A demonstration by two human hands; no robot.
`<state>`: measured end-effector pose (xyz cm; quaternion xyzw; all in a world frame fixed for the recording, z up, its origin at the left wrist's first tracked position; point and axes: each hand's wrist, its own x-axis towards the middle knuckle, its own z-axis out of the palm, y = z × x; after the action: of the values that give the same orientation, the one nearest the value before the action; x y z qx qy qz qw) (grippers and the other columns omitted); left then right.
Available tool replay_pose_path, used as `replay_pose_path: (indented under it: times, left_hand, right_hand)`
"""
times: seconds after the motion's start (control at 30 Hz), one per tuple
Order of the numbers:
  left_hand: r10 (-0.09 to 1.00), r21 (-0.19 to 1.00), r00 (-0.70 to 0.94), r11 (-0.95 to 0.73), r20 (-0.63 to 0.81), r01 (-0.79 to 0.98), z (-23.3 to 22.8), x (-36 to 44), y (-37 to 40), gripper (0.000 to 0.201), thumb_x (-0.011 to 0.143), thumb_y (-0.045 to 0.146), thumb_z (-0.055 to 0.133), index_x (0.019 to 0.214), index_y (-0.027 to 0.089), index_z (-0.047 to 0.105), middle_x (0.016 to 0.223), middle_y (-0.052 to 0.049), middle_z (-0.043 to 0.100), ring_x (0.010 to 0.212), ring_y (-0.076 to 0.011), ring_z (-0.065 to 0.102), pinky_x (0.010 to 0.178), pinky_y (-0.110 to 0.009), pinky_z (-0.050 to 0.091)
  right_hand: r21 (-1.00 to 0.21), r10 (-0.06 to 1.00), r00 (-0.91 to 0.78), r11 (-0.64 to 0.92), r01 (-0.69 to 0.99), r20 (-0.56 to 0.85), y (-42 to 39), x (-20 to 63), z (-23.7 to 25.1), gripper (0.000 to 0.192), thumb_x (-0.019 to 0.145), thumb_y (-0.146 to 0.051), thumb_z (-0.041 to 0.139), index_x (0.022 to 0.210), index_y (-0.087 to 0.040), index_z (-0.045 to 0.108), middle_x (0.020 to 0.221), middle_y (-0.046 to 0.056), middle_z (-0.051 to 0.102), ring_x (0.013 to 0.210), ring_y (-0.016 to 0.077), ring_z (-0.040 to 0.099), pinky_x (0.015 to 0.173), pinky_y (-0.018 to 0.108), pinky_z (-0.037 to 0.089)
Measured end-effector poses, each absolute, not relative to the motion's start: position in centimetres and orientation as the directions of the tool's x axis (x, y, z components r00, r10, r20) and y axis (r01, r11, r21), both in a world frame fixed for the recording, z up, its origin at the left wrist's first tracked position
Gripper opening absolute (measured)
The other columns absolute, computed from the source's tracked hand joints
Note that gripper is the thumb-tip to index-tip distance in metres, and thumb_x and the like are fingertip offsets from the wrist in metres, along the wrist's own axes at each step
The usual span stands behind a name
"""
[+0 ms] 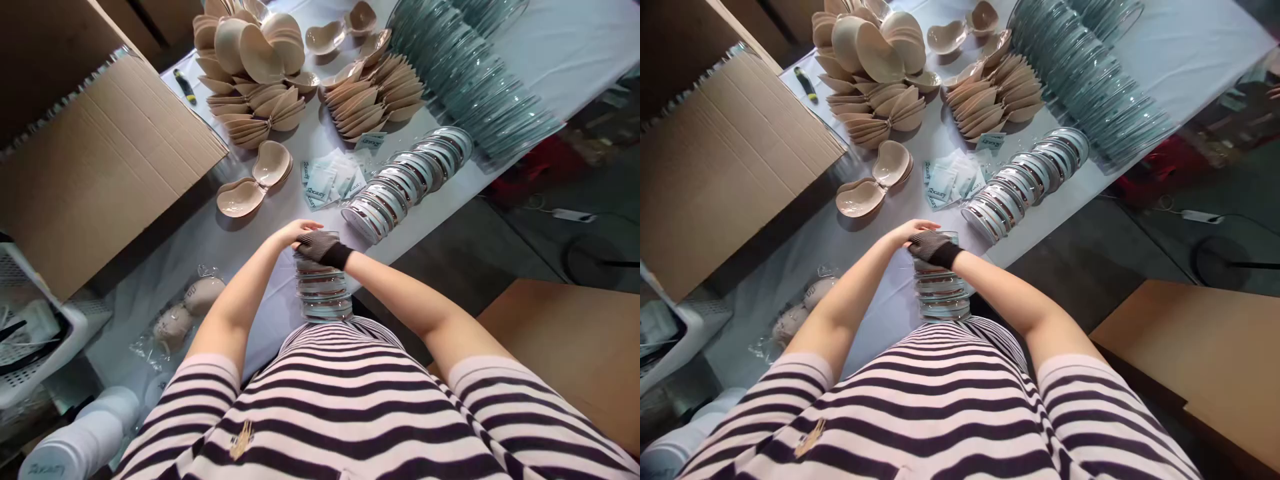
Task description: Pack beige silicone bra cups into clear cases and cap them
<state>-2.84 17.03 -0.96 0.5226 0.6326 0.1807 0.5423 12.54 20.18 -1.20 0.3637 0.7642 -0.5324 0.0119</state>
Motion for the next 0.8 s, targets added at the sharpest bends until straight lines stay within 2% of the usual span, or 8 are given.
replay_pose_path:
  times: [0.1, 0.13, 0.2, 0.27, 0.47, 0.53, 0.67, 0.8]
  left_hand:
    - [0.973, 0.703, -0.143, 0.229, -0.181, 0.673, -1.8, -0.1, 13.7, 0.04, 0.087, 0.034, 0.059, 0.125, 0.022, 0.068, 0.122, -0.008, 0.067, 0.116, -0.0247, 0.059, 0.106, -0.039, 0.041]
    - [0.971, 0.654, -0.206, 0.233, -0.12, 0.72, -2.0, 0.7, 12.8, 0.04, 0.089, 0.034, 0.058, 0.126, 0.023, 0.067, 0.122, -0.009, 0.066, 0.117, -0.025, 0.058, 0.107, -0.04, 0.039]
    - [0.959, 0.584, -0.269, 0.267, -0.085, 0.767, -2.2, 1.9, 11.6, 0.037, 0.09, 0.034, 0.058, 0.125, 0.025, 0.066, 0.119, -0.008, 0.066, 0.114, -0.0251, 0.058, 0.106, -0.041, 0.038]
    - [0.959, 0.546, -0.264, 0.276, -0.102, 0.791, -2.2, 2.0, 11.4, 0.035, 0.091, 0.035, 0.058, 0.124, 0.026, 0.066, 0.117, -0.008, 0.066, 0.113, -0.0248, 0.057, 0.104, -0.041, 0.039]
    - [0.957, 0.566, -0.092, 0.238, -0.274, 0.789, -1.7, -0.8, 12.6, 0.033, 0.095, 0.04, 0.052, 0.122, 0.03, 0.068, 0.118, -0.003, 0.068, 0.111, -0.0223, 0.058, 0.1, -0.036, 0.042]
    - [0.95, 0.596, -0.04, 0.227, -0.311, 0.77, -1.6, -1.5, 12.9, 0.034, 0.096, 0.04, 0.05, 0.123, 0.029, 0.068, 0.118, -0.003, 0.069, 0.111, -0.0213, 0.059, 0.1, -0.035, 0.042]
    - [0.93, 0.633, -0.006, 0.255, -0.367, 0.731, -1.3, -1.8, 13.5, 0.037, 0.094, 0.042, 0.052, 0.122, 0.025, 0.07, 0.117, -0.004, 0.07, 0.11, -0.021, 0.061, 0.099, -0.033, 0.045]
    - [0.89, 0.625, -0.004, 0.323, -0.456, 0.711, -0.6, -1.9, 14.6, 0.037, 0.089, 0.043, 0.06, 0.117, 0.024, 0.073, 0.115, -0.004, 0.071, 0.106, -0.0214, 0.063, 0.093, -0.029, 0.048]
  right_hand:
    - [-0.755, 0.633, -0.57, -0.035, 0.655, -0.524, 21.0, 18.7, -3.1, 0.026, 0.099, -0.028, 0.045, 0.109, -0.014, 0.065, 0.091, 0.008, 0.07, 0.087, 0.0186, 0.065, 0.081, 0.03, 0.053]
    - [-0.721, 0.586, -0.524, -0.159, 0.674, -0.618, 21.0, 20.5, -4.0, 0.026, 0.097, -0.024, 0.045, 0.114, -0.015, 0.062, 0.083, 0.006, 0.069, 0.076, 0.0161, 0.064, 0.073, 0.028, 0.054]
    - [-0.628, 0.382, -0.505, -0.363, 0.688, -0.774, 20.5, 22.8, -5.8, 0.032, 0.092, -0.018, 0.049, 0.122, -0.017, 0.058, 0.071, 0.001, 0.065, 0.061, 0.0129, 0.061, 0.062, 0.024, 0.053]
    - [-0.596, 0.223, -0.56, -0.43, 0.678, -0.798, 19.9, 23.2, -7.4, 0.035, 0.086, -0.015, 0.055, 0.121, -0.018, 0.058, 0.066, -0.001, 0.063, 0.058, 0.0121, 0.06, 0.058, 0.022, 0.053]
    - [-0.62, 0.114, -0.612, -0.241, 0.747, -0.782, 20.8, 22.5, -7.9, 0.006, 0.08, -0.013, 0.057, 0.084, -0.015, 0.061, 0.056, -0.001, 0.06, 0.048, 0.0111, 0.057, 0.049, 0.021, 0.047]
    - [-0.652, 0.115, -0.644, -0.206, 0.73, -0.757, 21.2, 23.2, -7.0, 0.007, 0.081, -0.016, 0.055, 0.075, -0.015, 0.059, 0.053, -0.001, 0.057, 0.045, 0.0107, 0.055, 0.047, 0.021, 0.043]
    - [-0.703, 0.228, -0.673, -0.08, 0.707, -0.703, 20.4, 23.1, -3.8, 0.024, 0.089, -0.026, 0.048, 0.071, -0.015, 0.06, 0.05, 0.0, 0.054, 0.043, 0.0113, 0.053, 0.047, 0.022, 0.04]
    - [-0.621, 0.39, -0.695, 0.316, 0.717, -0.604, 17.9, 18.0, 0.4, 0.022, 0.091, -0.03, 0.055, 0.086, -0.013, 0.068, 0.084, 0.012, 0.072, 0.082, 0.0211, 0.068, 0.072, 0.027, 0.049]
